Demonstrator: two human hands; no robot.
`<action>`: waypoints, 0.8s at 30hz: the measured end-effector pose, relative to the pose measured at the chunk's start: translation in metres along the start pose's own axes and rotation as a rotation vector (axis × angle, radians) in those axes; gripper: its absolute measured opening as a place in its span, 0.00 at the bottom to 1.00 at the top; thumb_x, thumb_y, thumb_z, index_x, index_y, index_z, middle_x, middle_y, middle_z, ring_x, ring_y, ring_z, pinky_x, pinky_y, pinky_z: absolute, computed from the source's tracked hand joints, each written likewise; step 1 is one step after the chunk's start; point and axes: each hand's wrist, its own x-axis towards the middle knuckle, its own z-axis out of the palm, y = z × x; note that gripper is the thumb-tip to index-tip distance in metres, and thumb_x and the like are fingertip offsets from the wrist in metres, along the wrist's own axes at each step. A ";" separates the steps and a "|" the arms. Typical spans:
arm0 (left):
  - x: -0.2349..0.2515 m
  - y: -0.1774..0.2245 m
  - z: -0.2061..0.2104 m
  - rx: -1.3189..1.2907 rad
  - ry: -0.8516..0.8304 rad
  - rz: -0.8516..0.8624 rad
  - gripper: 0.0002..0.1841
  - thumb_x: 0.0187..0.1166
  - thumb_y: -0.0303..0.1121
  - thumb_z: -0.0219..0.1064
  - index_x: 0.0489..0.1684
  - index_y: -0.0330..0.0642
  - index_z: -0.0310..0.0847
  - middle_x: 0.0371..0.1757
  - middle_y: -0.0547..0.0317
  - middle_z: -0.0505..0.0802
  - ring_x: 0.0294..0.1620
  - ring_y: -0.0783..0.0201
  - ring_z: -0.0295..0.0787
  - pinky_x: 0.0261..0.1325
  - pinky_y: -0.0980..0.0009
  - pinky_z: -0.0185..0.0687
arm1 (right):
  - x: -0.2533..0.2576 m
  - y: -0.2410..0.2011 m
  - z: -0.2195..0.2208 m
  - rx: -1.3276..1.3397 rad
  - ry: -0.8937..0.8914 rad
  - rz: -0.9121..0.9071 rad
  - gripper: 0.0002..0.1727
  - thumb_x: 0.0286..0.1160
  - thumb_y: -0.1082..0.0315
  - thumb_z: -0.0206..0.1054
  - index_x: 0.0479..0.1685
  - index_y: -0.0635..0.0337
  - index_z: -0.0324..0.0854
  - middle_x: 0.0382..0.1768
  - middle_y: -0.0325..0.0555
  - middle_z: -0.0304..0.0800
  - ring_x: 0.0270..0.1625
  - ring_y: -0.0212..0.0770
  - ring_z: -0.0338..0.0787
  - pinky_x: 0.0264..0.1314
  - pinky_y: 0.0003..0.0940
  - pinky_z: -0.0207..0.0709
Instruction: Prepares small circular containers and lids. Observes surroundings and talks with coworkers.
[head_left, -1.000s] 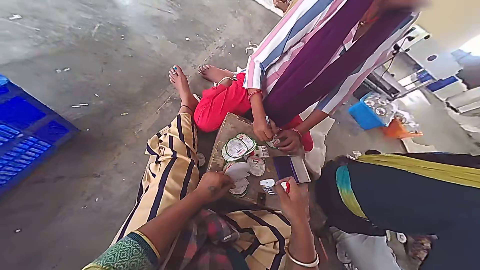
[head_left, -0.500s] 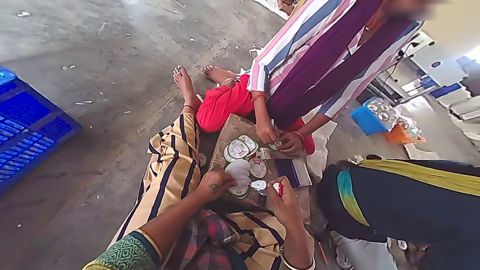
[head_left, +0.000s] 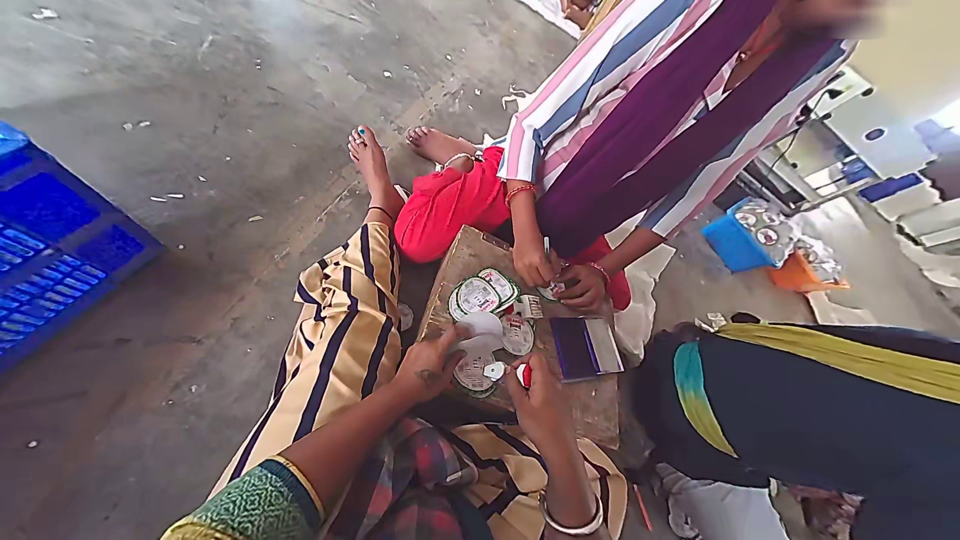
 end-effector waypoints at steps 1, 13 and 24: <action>0.000 -0.001 0.001 -0.014 0.023 0.019 0.23 0.89 0.33 0.58 0.81 0.36 0.72 0.55 0.31 0.93 0.56 0.31 0.91 0.62 0.35 0.80 | 0.002 -0.005 0.001 -0.028 -0.001 -0.012 0.17 0.85 0.61 0.61 0.57 0.68 0.81 0.32 0.55 0.88 0.35 0.56 0.89 0.37 0.58 0.78; 0.003 -0.009 -0.007 0.025 -0.139 0.128 0.18 0.88 0.28 0.55 0.70 0.38 0.85 0.62 0.33 0.91 0.61 0.38 0.90 0.69 0.41 0.78 | 0.012 -0.002 0.007 0.011 0.067 0.058 0.21 0.85 0.64 0.62 0.64 0.77 0.77 0.46 0.67 0.90 0.49 0.62 0.92 0.54 0.60 0.82; 0.002 -0.014 -0.006 0.139 -0.175 0.300 0.15 0.84 0.37 0.67 0.57 0.35 0.91 0.55 0.34 0.94 0.53 0.35 0.93 0.58 0.38 0.83 | 0.071 0.104 -0.065 -0.148 0.187 0.520 0.27 0.88 0.60 0.60 0.74 0.74 0.72 0.61 0.75 0.85 0.67 0.71 0.85 0.70 0.67 0.72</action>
